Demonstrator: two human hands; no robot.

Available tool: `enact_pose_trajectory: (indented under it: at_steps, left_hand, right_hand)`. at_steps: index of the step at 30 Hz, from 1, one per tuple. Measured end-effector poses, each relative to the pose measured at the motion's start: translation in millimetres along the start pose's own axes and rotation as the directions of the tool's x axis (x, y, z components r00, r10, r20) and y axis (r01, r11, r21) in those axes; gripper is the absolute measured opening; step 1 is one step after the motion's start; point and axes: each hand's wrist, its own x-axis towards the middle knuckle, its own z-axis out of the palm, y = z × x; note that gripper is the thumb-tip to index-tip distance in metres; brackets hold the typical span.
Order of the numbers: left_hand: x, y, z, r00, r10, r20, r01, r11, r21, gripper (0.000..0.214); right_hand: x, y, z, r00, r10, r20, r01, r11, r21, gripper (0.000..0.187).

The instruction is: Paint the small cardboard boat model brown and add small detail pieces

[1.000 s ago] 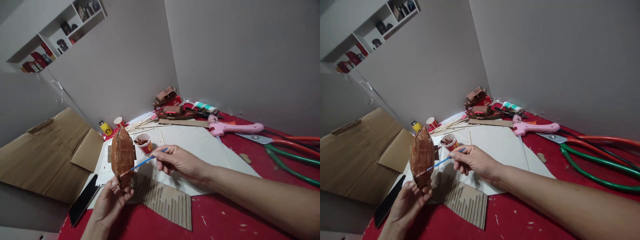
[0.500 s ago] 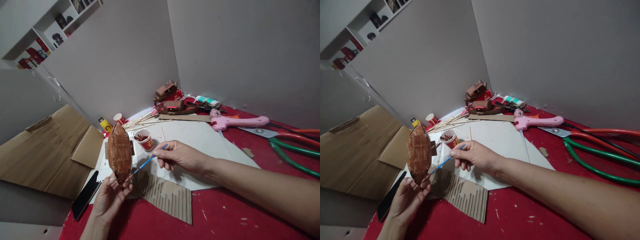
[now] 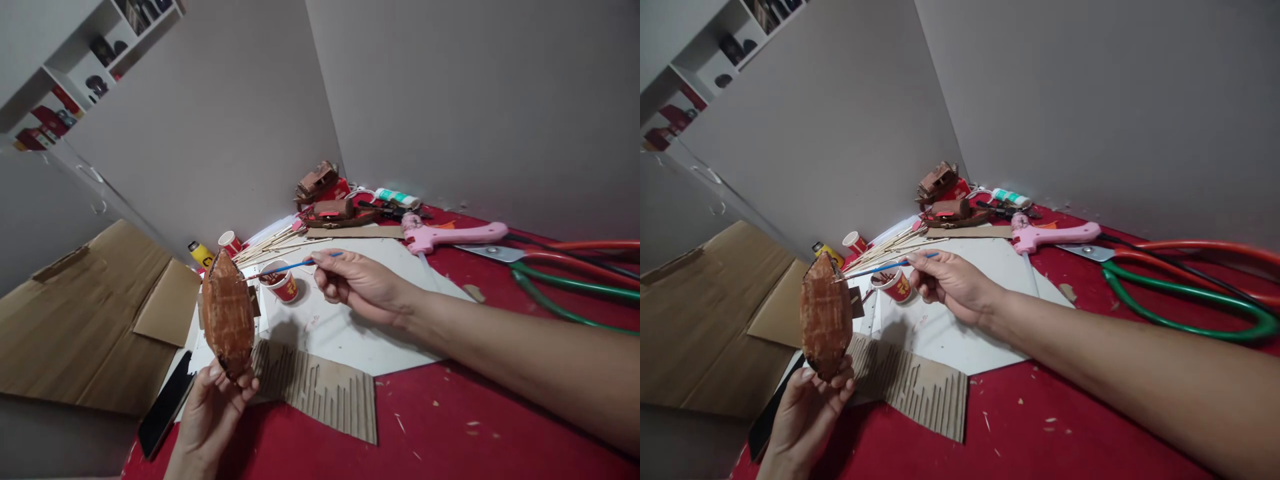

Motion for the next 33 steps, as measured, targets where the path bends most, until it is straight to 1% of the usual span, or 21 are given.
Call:
enact_pose_trajectory:
  at_steps: [3, 5, 9, 11, 13, 17, 21, 25, 30, 33]
  left_hand:
    - [0, 0, 1.6, 0.999, 0.004, -0.04, -0.003, 1.0, 0.013, 0.021]
    - [1, 0, 1.8, 0.998, 0.006, -0.057, -0.005, 1.0, 0.017, 0.02]
    - [3, 0, 0.1, 0.999, 0.023, -0.044, -0.022, 1.0, 0.019, 0.02]
    - [4, 0, -0.2, 0.997, 0.049, -0.053, -0.048, 0.998, 0.029, 0.019]
    - [4, -1, 1.0, 0.994, 0.09, -0.062, -0.087, 0.995, 0.048, 0.017]
    - [4, -3, 5.7, 0.98, 0.195, -0.05, -0.189, 0.976, 0.105, 0.023]
    - [3, -5, 6.8, 0.964, 0.261, -0.052, -0.249, 0.954, 0.167, 0.021]
    - [4, -7, 4.7, 0.958, 0.283, -0.045, -0.269, 0.943, 0.197, 0.022]
    - [6, -8, 4.7, 0.963, 0.267, -0.044, -0.252, 0.943, 0.216, 0.018]
    - [8, -7, 4.3, 0.95, 0.304, -0.072, -0.275, 0.923, 0.271, 0.021]
  right_hand:
    - [1, 6, -1, 1.0, 0.022, 0.016, -0.022, 0.999, -0.03, 0.033]
    - [0, 9, 0, 0.996, 0.07, 0.055, -0.065, 0.994, -0.083, 0.032]
    - [-3, 12, 0, 0.965, 0.21, 0.16, -0.172, 0.96, -0.223, 0.028]
    - [-5, 11, 1, 0.95, 0.247, 0.192, -0.192, 0.945, -0.263, 0.027]
    - [-8, 9, 2, 0.954, 0.219, 0.203, -0.165, 0.953, -0.255, 0.028]
    - [-13, 7, 9, 0.981, 0.092, 0.173, -0.061, 0.983, -0.174, 0.033]
    - [-17, 10, 15, 0.987, 0.041, 0.157, -0.009, 0.98, -0.197, 0.035]
    - [-18, 14, 15, 0.987, 0.05, 0.156, -0.004, 0.96, -0.281, 0.035]
    - [-17, 14, 13, 0.969, 0.134, 0.207, -0.032, 0.9, -0.436, 0.035]
    - [-18, 9, 12, 0.963, 0.143, 0.229, -0.029, 0.898, -0.438, 0.033]
